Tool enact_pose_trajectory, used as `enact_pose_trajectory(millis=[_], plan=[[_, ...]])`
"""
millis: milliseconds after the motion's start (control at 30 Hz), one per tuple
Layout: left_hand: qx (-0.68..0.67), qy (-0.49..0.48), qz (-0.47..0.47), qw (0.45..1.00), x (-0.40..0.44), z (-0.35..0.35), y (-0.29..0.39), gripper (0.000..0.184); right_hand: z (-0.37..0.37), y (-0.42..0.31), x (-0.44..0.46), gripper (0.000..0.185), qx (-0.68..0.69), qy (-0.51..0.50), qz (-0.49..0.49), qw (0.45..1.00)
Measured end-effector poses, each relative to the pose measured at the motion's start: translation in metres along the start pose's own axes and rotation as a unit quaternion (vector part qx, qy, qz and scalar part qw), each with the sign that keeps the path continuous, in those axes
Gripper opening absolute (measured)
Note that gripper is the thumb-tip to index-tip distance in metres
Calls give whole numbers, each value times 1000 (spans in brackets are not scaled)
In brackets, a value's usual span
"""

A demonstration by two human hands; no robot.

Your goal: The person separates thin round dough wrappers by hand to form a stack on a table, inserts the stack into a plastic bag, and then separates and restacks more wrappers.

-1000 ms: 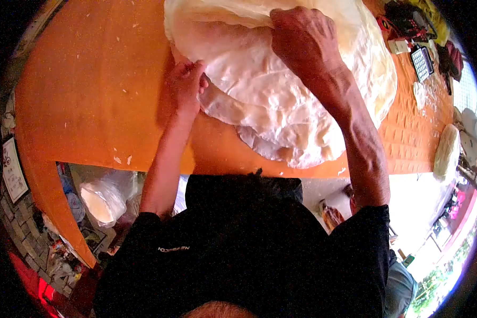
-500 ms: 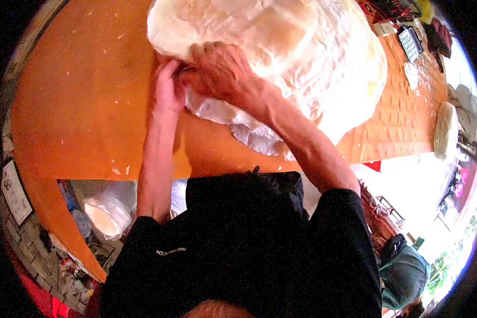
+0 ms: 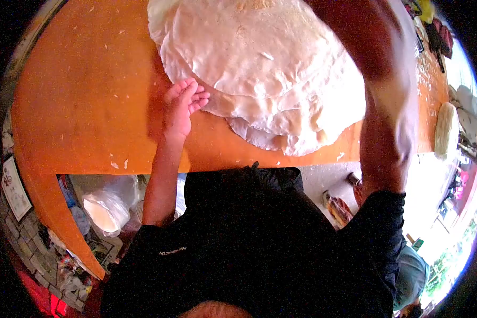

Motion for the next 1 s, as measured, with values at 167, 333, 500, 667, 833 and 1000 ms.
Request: enact_pose_trajectory(millis=[167,333,500,667,833,1000], plan=[[-120,15,-27,992,2,10,-18,23,24,-81,-67,11,96,-215,18,972],[-164,-53,-62,983,24,27,-45,21,76,-126,-130,10,299,-212,104,925],[-231,-80,-46,969,-10,56,-14,18,49,-113,-155,14,363,-200,131,901],[-324,-134,-62,934,-3,63,-17,21,13,-119,-129,18,407,-185,100,889],[-307,-109,-39,945,-2,60,-9,22,16,-140,-137,22,346,-101,141,922],[-164,-93,-8,982,-20,24,-17,22,57,-111,-111,13,1,-54,-48,997]])
Point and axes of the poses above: each hand's wrist, its own x-axis towards the middle knuckle, its own z-axis out of the palm, y = z × x, the point moved 8 cm from there along x, towards the middle knuckle, and after that the axes turned 11 degrees about -x, right-handed, at the moved point
